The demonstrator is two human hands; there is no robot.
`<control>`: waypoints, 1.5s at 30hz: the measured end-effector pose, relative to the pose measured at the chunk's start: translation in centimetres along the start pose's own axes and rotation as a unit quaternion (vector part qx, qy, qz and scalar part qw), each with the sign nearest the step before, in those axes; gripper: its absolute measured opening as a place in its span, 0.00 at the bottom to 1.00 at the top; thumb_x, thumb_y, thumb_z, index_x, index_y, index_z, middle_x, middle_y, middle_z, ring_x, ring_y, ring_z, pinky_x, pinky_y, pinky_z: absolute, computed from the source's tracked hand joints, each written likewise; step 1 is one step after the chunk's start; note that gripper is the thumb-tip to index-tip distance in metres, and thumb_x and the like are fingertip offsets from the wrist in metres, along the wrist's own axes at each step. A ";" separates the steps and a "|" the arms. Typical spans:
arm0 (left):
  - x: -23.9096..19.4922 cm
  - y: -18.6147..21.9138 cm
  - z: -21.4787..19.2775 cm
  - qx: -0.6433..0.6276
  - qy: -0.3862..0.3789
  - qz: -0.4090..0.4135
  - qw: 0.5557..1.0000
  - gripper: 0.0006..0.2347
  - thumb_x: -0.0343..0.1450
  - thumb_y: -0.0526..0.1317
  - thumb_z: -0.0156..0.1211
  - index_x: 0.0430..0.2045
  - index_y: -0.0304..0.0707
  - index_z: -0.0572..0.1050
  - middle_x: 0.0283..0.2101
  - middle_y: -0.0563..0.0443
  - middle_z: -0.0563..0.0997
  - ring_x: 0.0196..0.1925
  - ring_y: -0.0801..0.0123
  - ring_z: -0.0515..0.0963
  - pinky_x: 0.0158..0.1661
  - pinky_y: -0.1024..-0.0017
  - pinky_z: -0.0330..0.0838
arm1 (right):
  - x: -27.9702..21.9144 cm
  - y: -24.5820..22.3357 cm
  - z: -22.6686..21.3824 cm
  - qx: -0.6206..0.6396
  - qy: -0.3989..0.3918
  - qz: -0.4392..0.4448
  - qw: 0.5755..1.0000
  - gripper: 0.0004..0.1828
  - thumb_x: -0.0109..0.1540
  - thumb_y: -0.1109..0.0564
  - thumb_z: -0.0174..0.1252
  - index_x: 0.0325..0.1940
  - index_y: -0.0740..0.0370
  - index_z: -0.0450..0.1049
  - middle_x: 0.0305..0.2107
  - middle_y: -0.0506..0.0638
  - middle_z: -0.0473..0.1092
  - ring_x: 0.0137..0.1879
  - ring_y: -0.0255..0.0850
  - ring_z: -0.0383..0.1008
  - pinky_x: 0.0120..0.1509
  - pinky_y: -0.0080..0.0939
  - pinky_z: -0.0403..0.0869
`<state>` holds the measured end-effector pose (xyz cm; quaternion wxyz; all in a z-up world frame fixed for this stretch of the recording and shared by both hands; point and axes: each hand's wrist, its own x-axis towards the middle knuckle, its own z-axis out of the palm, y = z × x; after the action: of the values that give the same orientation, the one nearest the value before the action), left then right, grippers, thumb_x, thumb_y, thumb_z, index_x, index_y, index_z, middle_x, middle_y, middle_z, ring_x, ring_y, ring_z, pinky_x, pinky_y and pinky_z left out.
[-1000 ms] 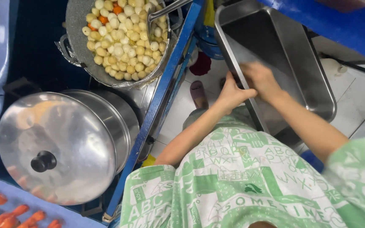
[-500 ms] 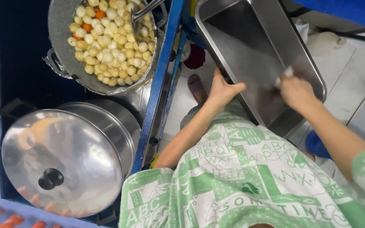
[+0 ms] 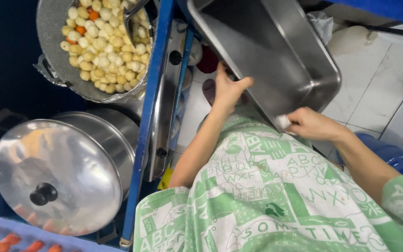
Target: Wiping a metal tray and then scooping small fried food items into a plastic cup at a street food stall.
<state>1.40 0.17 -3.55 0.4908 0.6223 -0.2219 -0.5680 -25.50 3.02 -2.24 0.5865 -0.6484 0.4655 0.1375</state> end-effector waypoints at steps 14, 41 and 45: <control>-4.5 -3.0 3.2 -0.064 0.019 -0.161 0.985 0.30 0.56 0.27 0.63 0.53 0.39 0.60 0.33 0.46 0.76 0.28 0.65 0.76 0.25 0.68 0.71 | 10.1 13.8 -6.3 -0.325 0.234 0.041 0.915 0.12 0.63 0.51 0.57 0.45 0.60 0.76 0.38 0.65 0.76 0.41 0.68 0.78 0.43 0.65 0.75; -2.8 -4.3 0.2 -0.098 -0.022 -0.106 0.989 0.29 0.55 0.27 0.66 0.52 0.33 0.64 0.39 0.43 0.79 0.39 0.61 0.80 0.41 0.66 0.79 | -0.8 2.1 -1.4 -0.209 -0.138 -0.003 0.968 0.16 0.62 0.53 0.57 0.51 0.47 0.84 0.53 0.37 0.80 0.55 0.35 0.83 0.63 0.41 0.78; -3.3 -3.9 0.6 -0.106 -0.036 -0.101 0.989 0.32 0.55 0.24 0.64 0.56 0.34 0.60 0.38 0.42 0.77 0.37 0.60 0.80 0.39 0.65 0.79 | -1.6 -0.1 -4.2 -0.395 -0.095 0.184 0.895 0.15 0.67 0.49 0.58 0.58 0.35 0.78 0.44 0.34 0.82 0.53 0.32 0.78 0.62 0.36 0.73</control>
<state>-1.06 4.37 -5.18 0.4858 0.5649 -0.1143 -0.6571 -27.83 0.01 0.17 0.2882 -0.7135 0.4257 0.4762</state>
